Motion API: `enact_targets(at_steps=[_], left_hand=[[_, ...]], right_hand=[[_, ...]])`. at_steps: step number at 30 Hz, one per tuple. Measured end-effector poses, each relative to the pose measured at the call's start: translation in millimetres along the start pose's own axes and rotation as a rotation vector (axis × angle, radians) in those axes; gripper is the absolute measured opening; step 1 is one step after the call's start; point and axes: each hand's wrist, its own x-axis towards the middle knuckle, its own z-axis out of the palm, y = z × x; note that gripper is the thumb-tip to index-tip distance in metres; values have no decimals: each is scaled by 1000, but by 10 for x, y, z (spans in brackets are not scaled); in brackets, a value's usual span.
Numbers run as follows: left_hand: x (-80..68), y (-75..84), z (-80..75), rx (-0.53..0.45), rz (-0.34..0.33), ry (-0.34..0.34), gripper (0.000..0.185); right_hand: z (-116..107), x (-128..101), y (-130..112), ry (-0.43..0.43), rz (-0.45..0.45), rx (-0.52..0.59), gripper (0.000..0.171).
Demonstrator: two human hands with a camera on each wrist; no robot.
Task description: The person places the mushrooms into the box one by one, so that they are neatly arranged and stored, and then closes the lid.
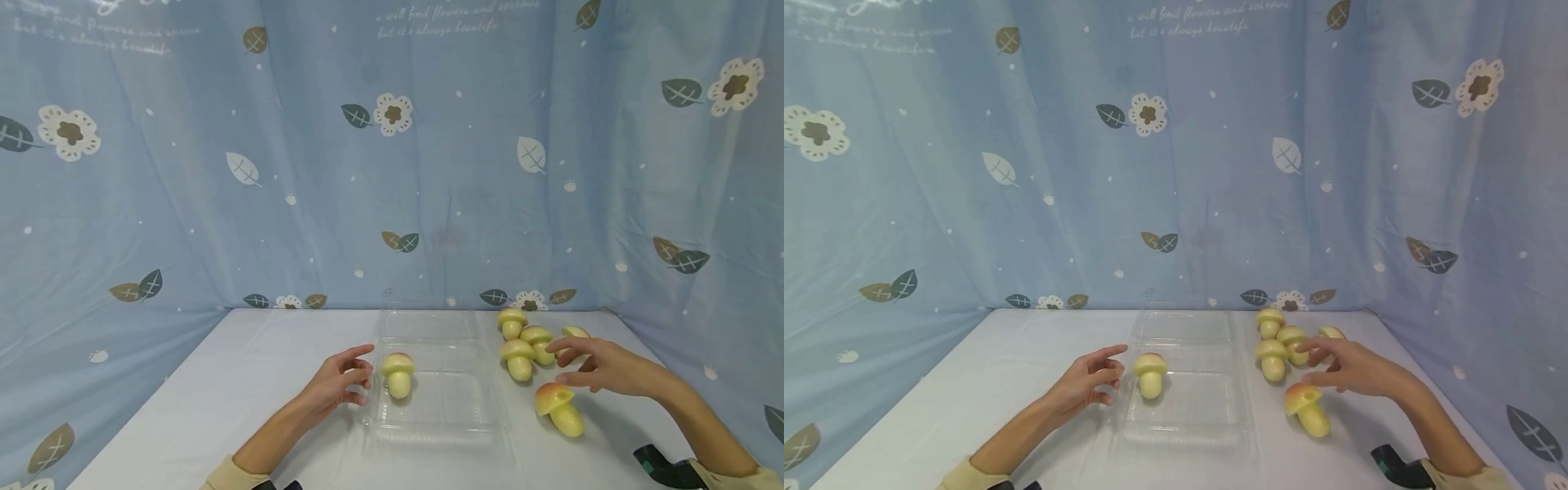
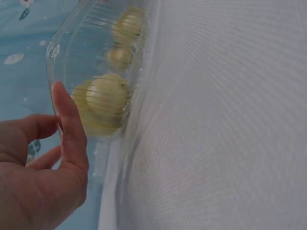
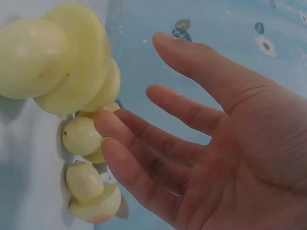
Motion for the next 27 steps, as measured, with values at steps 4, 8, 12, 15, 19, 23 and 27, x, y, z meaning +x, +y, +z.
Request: enact_targets(at_steps=[4, 8, 12, 15, 19, 23, 27], left_hand=[[12, -1, -3, -3, 2, -7, 61], [14, 1, -6, -6, 1, -9, 62], [5, 9, -8, -4, 1, 0, 63], [-2, 15, -9, -3, 1, 3, 63], [-3, 18, -8, 0, 0, -1, 62], [3, 12, -7, 1, 0, -6, 63], [9, -3, -6, -1, -7, -10, 63]], right_hand=[[-29, -10, 36, -30, -11, 13, 57], [-45, -8, 64, -68, -12, 23, 57], [-37, 20, 91, -121, -13, 37, 58], [-15, 41, 117, -161, -9, 58, 59], [16, 52, 153, -187, -7, 78, 60], [45, 60, 186, -204, -26, 81, 57], [78, 65, 221, -209, -69, 82, 54]])
